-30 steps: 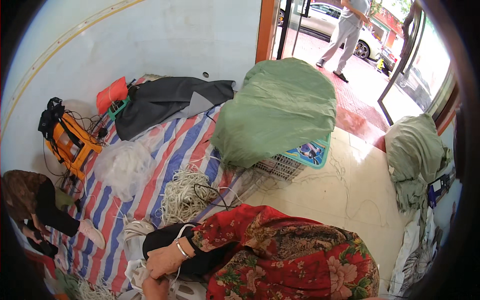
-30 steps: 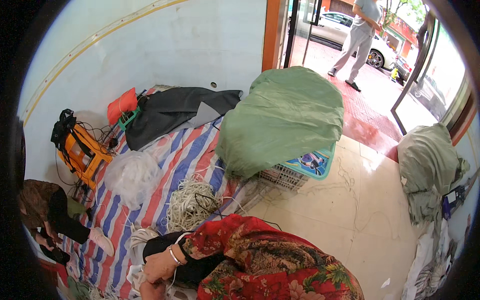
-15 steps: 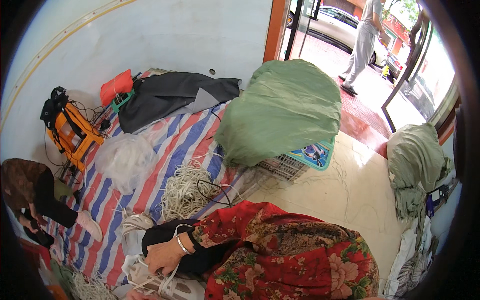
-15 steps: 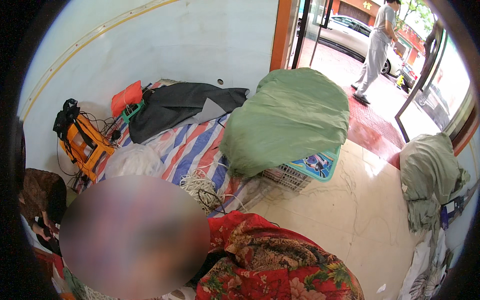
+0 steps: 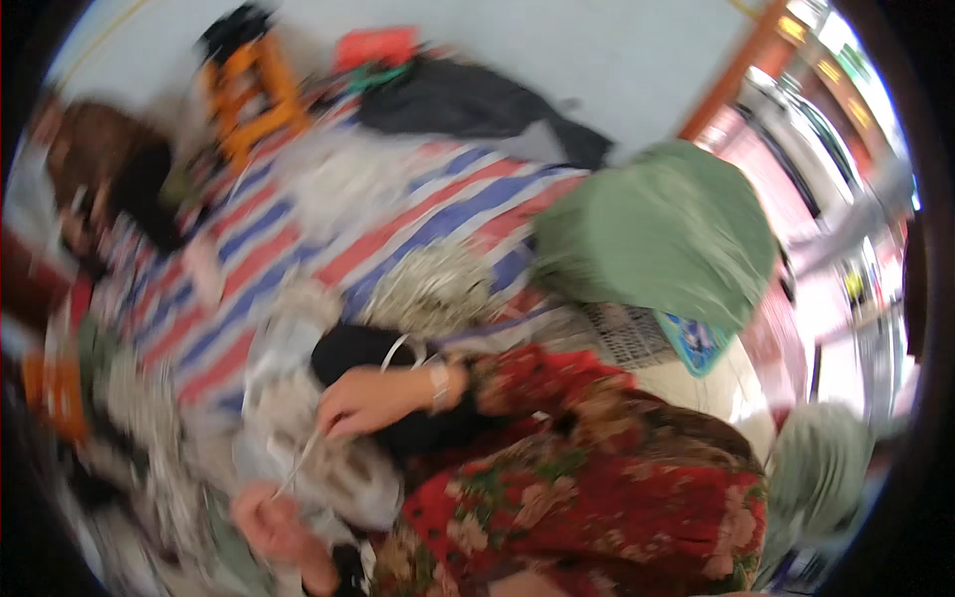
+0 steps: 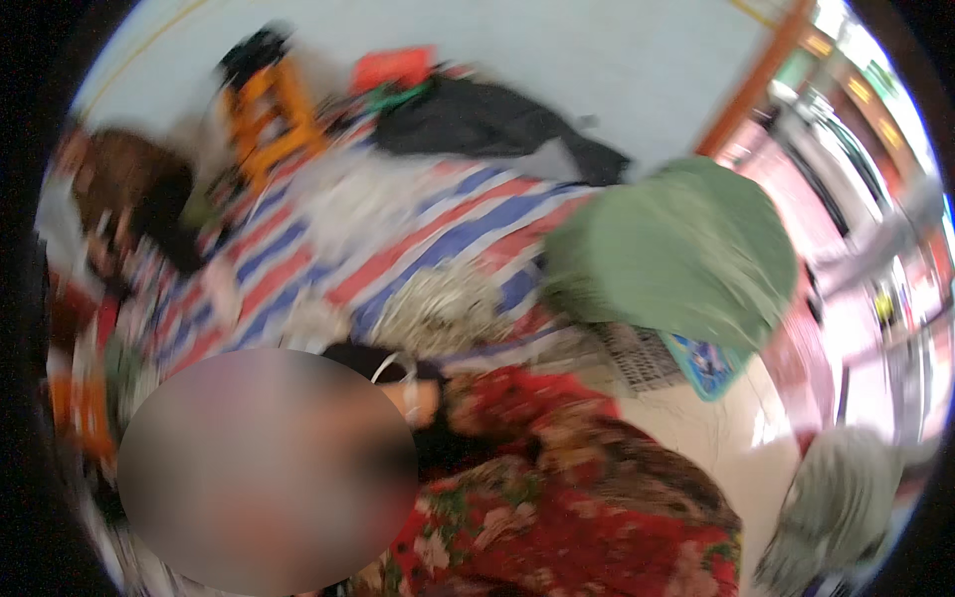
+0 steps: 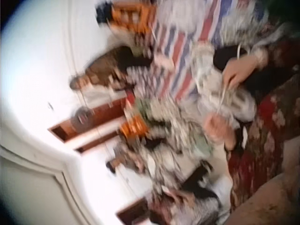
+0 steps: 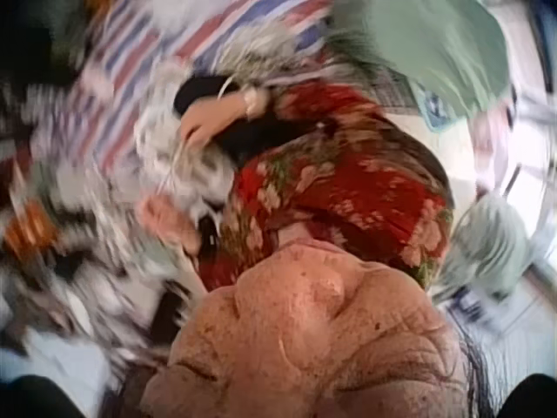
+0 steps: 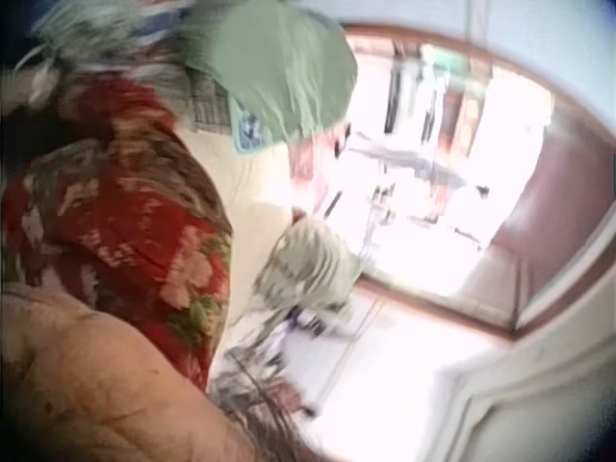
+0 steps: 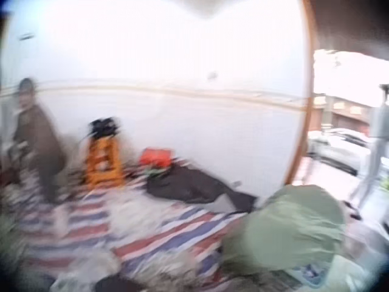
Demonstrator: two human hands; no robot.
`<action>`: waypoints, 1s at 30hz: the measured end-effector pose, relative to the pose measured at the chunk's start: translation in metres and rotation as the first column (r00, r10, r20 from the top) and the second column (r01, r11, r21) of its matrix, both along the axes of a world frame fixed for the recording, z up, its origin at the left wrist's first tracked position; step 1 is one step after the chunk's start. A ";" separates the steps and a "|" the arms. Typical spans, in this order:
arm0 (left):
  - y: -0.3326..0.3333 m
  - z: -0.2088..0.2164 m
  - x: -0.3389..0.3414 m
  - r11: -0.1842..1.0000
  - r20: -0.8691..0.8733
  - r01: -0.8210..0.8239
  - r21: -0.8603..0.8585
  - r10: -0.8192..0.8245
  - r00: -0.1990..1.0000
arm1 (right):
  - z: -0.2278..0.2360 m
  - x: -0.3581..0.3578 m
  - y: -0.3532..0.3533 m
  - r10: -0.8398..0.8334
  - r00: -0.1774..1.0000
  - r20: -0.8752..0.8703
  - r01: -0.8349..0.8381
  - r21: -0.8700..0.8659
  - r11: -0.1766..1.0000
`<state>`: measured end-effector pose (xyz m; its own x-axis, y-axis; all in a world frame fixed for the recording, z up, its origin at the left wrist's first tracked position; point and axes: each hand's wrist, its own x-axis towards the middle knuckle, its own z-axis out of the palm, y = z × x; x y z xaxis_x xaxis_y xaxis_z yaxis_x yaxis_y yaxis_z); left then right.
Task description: Lacing a pair of athletic shoes by hand.
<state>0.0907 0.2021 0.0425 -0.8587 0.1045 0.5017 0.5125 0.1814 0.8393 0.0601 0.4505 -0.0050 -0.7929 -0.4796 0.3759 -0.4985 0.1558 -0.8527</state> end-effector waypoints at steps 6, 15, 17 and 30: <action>0.062 0.019 0.016 0.916 0.026 0.351 -0.196 -0.353 0.935 | 0.022 0.052 -0.011 0.338 0.926 0.170 -0.378 0.461 0.803; 0.094 -0.011 0.012 0.914 -0.223 0.166 -0.369 -0.260 0.940 | -0.011 0.027 -0.032 -0.147 0.989 -0.027 0.147 0.354 0.924; 0.095 -0.012 0.011 0.939 -0.196 0.149 -0.309 -0.216 0.956 | -0.007 0.016 -0.037 -0.201 0.977 -0.067 0.211 0.405 0.890; 0.059 -0.011 0.009 0.964 0.143 0.264 0.036 -0.266 0.953 | 0.003 0.007 -0.028 -0.104 0.989 0.109 0.082 0.188 0.979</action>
<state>0.0992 0.2613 0.0311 -0.8648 0.3311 0.3776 0.4130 0.0410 0.9098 0.0673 0.4229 -0.0021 -0.8706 -0.4536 0.1907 -0.3728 0.3550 -0.8573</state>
